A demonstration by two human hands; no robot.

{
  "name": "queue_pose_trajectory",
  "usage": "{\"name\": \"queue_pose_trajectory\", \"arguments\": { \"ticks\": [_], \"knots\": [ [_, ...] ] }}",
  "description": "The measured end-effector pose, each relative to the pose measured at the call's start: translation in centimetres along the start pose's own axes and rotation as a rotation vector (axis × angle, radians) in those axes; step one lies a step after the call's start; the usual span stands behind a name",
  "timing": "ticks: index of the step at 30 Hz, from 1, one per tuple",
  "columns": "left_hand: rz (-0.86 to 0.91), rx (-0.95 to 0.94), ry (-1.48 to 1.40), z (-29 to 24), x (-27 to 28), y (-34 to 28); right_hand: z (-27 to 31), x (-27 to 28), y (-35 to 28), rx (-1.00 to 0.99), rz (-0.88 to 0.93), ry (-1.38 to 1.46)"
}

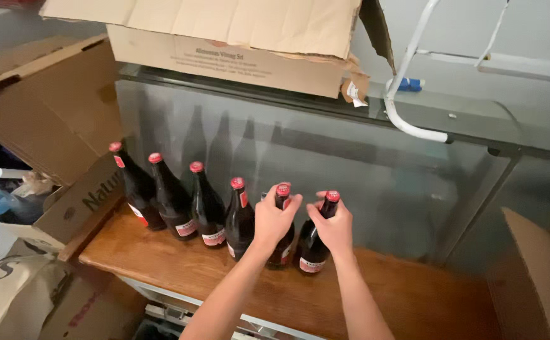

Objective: The person moves beer bottles from a wooden counter into a blue plastic crate by hand. They then pick up an empty grey plastic crate and place it on the floor, continuing to fill it with more beer bottles from the counter.

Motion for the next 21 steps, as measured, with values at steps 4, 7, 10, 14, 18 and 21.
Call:
{"name": "queue_pose_trajectory", "arguments": {
  "ticks": [4,7,10,14,18,21],
  "knots": [
    [-0.095,-0.001,0.053,1.2,-1.8,0.5,-1.2,-0.1,0.4,0.002,-0.047,-0.031],
    [-0.188,-0.060,0.032,0.5,-1.3,-1.2,0.4,0.7,-2.1,0.036,-0.031,0.078],
    [-0.149,-0.138,-0.055,0.0,0.0,-3.7,0.9,3.3,-4.2,0.054,-0.049,0.108],
    [-0.025,-0.164,-0.132,-0.2,1.9,-7.2,3.1,8.0,-9.0,0.064,-0.091,0.171],
    [0.212,-0.200,-0.227,-3.9,5.7,-12.6,8.9,11.9,-16.2,0.154,-0.149,0.185],
    [0.367,-0.203,-0.186,-5.0,6.7,-16.2,8.8,14.8,-21.3,0.242,-0.226,0.242]
  ]
}}
Point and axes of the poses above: each hand's wrist, its own y-axis towards the middle knuckle, its own x-axis out of the back of the hand, z = x × y, the point moved 1 cm from there along y, towards the middle knuckle, and after that the axes turned 10 degrees about y, right-handed, at the moved point
